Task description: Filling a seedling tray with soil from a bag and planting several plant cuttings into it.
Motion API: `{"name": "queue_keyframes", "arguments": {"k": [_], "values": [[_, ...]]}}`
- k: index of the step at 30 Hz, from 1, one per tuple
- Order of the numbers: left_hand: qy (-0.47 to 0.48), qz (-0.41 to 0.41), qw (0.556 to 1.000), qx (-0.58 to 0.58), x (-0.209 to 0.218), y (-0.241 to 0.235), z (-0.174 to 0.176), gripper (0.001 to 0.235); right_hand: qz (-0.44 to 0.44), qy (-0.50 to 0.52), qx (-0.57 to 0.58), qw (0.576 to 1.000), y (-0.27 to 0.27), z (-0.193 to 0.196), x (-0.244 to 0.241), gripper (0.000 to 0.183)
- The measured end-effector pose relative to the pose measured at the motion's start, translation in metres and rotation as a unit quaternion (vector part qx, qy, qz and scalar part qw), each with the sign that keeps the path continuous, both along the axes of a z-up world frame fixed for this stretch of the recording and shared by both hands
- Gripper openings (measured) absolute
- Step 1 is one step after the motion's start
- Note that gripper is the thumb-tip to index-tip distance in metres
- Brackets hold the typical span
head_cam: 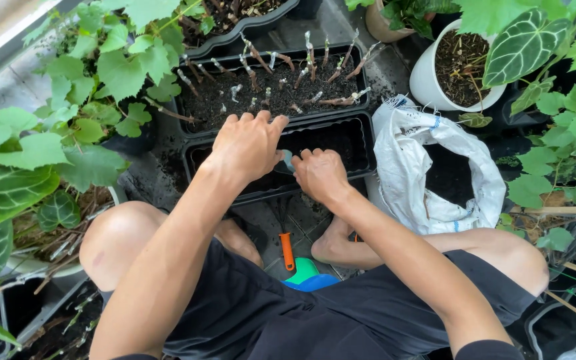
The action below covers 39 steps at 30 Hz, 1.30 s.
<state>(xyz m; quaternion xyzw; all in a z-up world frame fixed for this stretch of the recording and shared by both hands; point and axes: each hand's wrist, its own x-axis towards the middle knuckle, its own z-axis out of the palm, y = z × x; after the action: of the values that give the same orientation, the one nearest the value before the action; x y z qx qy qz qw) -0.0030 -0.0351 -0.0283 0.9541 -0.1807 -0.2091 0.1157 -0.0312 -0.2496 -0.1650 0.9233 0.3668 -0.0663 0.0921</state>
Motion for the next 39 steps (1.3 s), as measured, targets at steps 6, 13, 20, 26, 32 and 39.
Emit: {"name": "queue_keyframes", "arguments": {"k": [6, 13, 20, 26, 32, 39], "values": [[0.005, -0.002, 1.0, 0.006, 0.003, -0.005, -0.009, 0.067, 0.013, 0.035, 0.028, 0.999, 0.018, 0.023, -0.008, 0.033], [0.008, -0.006, 1.0, -0.012, 0.002, -0.003, -0.013, 0.065, 0.037, -0.097, 0.172, 0.98, 0.068, -0.037, -0.022, 0.019], [0.013, -0.007, 1.0, -0.006, 0.002, 0.003, -0.01, 0.067, 0.058, -0.049, 0.192, 0.978, 0.079, 0.016, -0.033, 0.02], [-0.018, 0.0, 1.0, -0.012, 0.002, -0.001, -0.016, 0.067, 0.057, -0.008, 0.164, 0.985, 0.072, 0.002, -0.031, 0.014], [-0.022, 0.004, 1.0, -0.017, -0.003, 0.002, -0.007, 0.065, 0.0, -0.005, 0.154, 0.988, 0.052, 0.035, -0.02, 0.007], [-0.033, 0.002, 0.999, -0.014, -0.005, 0.009, 0.009, 0.066, -0.097, 0.113, 0.104, 0.983, -0.057, 0.104, 0.007, 0.038]]}}
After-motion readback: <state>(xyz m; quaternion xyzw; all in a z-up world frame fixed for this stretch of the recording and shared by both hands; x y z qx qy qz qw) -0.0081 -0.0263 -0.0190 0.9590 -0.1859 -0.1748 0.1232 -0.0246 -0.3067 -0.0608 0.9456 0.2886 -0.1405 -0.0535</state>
